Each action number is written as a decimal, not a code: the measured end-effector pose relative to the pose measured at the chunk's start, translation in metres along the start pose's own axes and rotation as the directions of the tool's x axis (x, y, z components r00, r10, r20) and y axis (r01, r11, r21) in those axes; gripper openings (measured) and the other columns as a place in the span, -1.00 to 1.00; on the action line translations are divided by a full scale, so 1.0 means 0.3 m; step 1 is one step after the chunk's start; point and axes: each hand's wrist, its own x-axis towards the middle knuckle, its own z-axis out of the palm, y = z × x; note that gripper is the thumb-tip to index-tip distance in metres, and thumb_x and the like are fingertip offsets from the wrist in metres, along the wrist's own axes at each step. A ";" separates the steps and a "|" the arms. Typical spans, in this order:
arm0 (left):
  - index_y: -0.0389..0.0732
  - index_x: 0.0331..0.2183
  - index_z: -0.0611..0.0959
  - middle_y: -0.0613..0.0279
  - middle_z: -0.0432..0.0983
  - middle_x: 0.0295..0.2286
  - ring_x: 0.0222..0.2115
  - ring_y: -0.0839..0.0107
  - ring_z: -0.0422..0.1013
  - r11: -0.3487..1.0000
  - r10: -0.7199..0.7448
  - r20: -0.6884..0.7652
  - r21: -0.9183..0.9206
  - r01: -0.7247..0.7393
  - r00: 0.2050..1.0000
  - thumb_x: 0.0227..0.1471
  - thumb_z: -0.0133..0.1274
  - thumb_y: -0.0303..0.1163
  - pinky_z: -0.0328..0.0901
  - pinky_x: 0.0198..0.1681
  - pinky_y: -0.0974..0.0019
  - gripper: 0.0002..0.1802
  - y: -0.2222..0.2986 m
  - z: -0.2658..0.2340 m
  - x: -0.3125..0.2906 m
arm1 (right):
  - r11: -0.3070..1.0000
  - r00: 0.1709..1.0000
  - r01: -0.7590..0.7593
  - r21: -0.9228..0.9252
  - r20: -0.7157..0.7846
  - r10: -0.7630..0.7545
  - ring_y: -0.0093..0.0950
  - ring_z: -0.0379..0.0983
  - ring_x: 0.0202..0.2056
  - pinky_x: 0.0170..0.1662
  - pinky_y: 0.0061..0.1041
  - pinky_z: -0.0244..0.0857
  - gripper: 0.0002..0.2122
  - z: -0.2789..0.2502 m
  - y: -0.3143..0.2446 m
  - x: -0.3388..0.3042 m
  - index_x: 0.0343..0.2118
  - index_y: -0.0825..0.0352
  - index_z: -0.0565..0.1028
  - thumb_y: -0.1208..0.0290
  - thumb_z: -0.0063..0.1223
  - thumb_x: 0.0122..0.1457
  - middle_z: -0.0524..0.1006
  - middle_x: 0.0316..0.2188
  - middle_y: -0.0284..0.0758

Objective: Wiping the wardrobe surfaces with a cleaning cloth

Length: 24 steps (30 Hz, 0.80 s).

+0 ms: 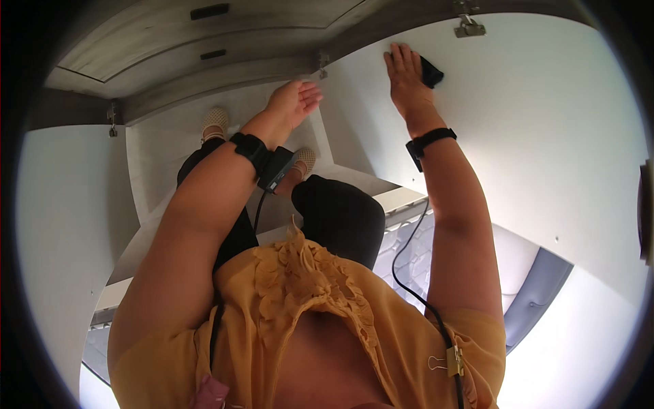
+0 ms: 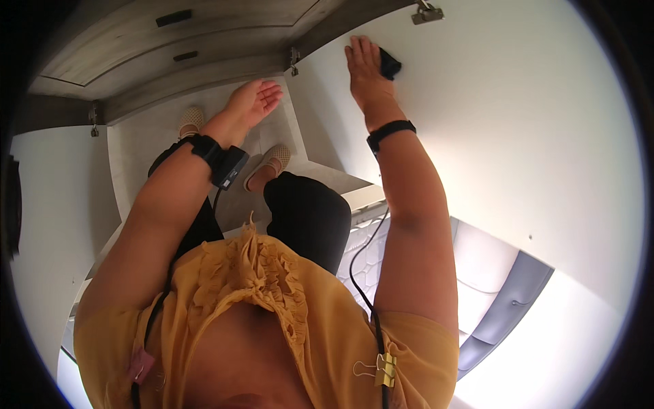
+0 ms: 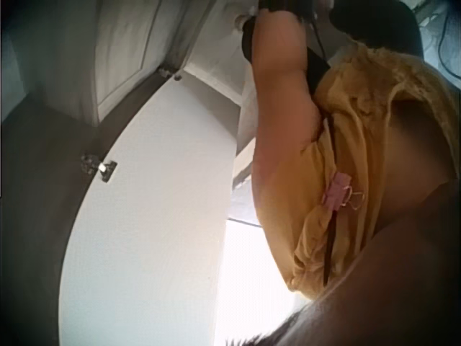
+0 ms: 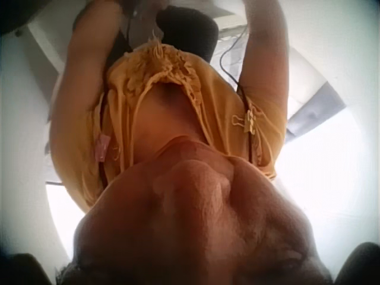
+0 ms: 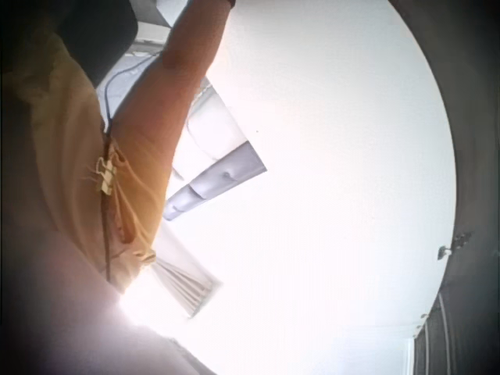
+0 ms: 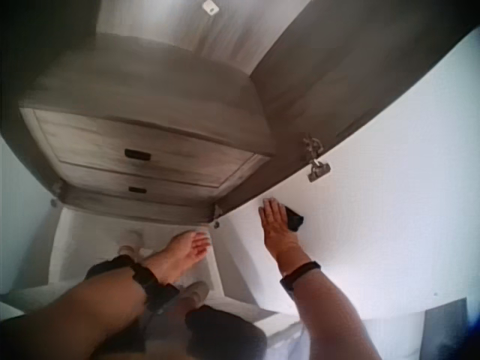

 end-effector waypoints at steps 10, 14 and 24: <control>-0.42 -0.07 0.47 -0.01 0.44 -0.07 -0.04 0.16 0.40 0.967 0.227 0.028 -0.126 -0.222 0.973 0.23 -0.13 -0.35 0.32 0.08 0.21 -0.65 0.171 0.121 -0.042 | 0.921 0.966 0.245 -0.303 0.159 -0.204 -0.07 -0.09 0.33 0.36 -0.10 -0.21 -0.38 0.603 -0.173 0.307 0.30 0.37 0.07 0.44 -0.10 0.16 -0.01 0.35 -0.11; -0.41 -0.08 0.49 0.01 0.45 -0.09 -0.06 0.21 0.41 0.978 0.193 -0.024 -0.072 -0.194 0.981 0.22 -0.11 -0.36 0.32 0.06 0.24 -0.66 0.174 0.117 -0.027 | 0.822 0.953 0.299 -0.485 0.191 -0.234 -0.11 0.00 0.31 0.33 -0.18 -0.10 -0.44 0.696 -0.261 0.352 0.30 0.37 0.07 0.26 -0.20 0.28 0.09 0.32 -0.13; -0.36 -0.12 0.54 0.04 0.52 -0.17 -0.11 0.24 0.45 0.970 0.225 -0.018 -0.091 -0.225 0.974 0.20 -0.05 -0.32 0.32 0.04 0.28 -0.68 0.172 0.107 -0.063 | 0.600 0.996 -0.023 0.800 0.068 -0.052 -0.20 0.15 0.24 0.27 -0.27 0.04 -0.66 0.712 -0.357 0.239 0.04 0.24 0.45 0.43 -0.10 0.19 0.33 0.16 -0.18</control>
